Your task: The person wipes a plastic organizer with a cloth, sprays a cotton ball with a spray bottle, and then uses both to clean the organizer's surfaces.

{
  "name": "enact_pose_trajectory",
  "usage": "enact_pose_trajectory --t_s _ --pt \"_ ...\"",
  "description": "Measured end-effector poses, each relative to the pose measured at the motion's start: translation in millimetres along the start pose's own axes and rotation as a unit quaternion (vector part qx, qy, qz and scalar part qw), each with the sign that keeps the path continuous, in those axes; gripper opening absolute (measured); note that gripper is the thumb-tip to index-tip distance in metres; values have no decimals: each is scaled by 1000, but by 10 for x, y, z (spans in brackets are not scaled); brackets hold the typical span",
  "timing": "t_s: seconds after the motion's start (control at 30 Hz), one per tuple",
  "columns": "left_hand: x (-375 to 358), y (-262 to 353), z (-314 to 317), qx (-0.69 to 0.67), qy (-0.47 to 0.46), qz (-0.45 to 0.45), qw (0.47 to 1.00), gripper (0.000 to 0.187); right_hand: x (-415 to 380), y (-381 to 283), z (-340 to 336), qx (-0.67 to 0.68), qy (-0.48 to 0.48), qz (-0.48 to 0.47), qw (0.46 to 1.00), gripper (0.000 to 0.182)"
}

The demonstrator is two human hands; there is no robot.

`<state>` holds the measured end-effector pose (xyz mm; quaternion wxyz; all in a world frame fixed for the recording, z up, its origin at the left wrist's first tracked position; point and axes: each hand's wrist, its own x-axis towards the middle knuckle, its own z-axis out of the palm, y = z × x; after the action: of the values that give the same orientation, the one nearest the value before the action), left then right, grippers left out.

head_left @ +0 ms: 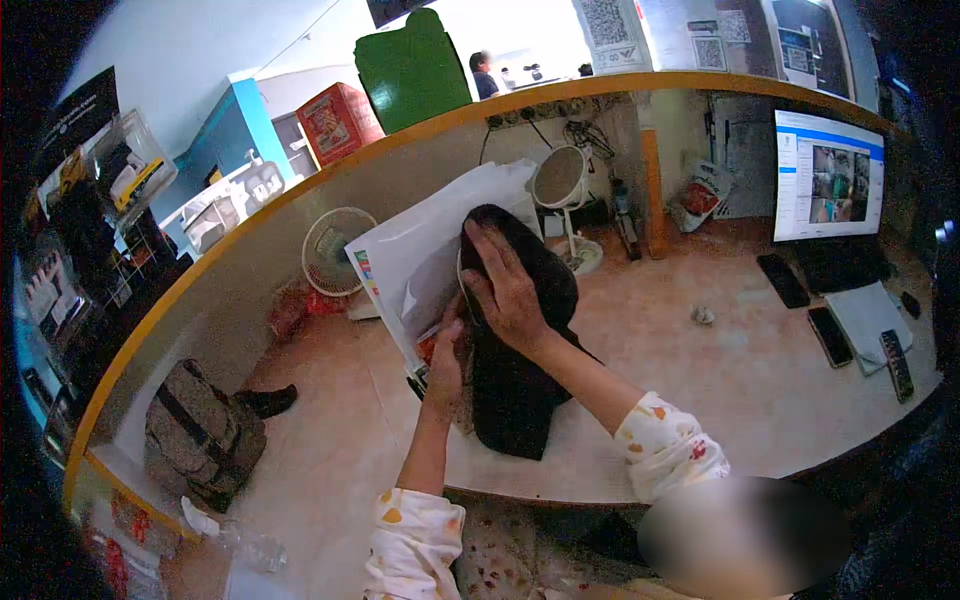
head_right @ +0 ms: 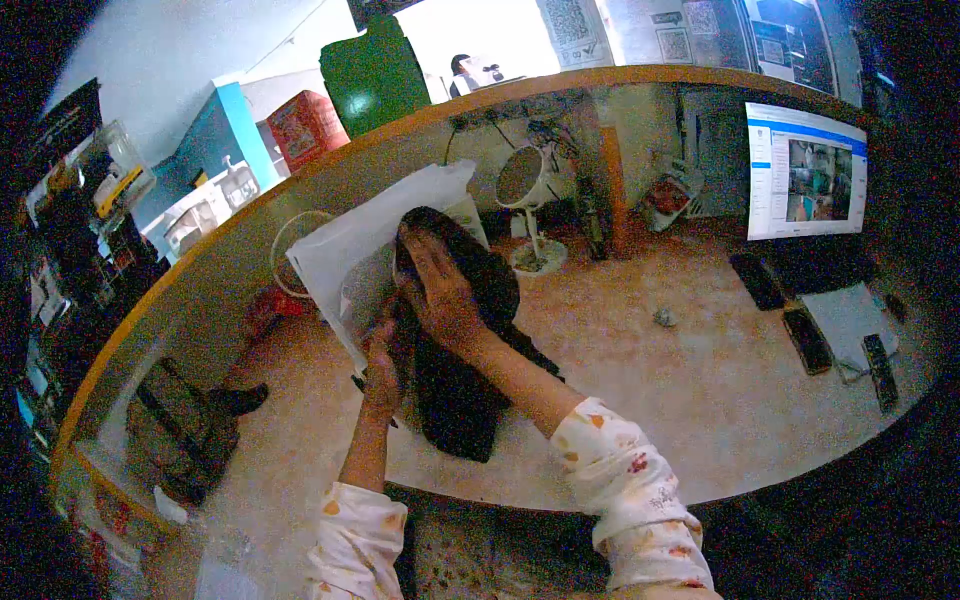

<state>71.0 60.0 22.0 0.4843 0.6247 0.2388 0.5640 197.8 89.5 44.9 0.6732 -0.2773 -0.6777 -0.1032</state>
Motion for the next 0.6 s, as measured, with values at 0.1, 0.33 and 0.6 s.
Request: enact_pose_trajectory --t_s 0.1,0.33,0.6 --pt "47 -22 -3 -16 -5 4 1000 53 -273 11 95 -1 -15 0 1000 51" --pt "67 -47 12 -44 -101 50 993 54 -1037 30 -173 -5 -192 11 981 56" --pt "62 -89 -33 -30 -30 -13 999 63 -233 368 6 -21 -42 -64 997 55"
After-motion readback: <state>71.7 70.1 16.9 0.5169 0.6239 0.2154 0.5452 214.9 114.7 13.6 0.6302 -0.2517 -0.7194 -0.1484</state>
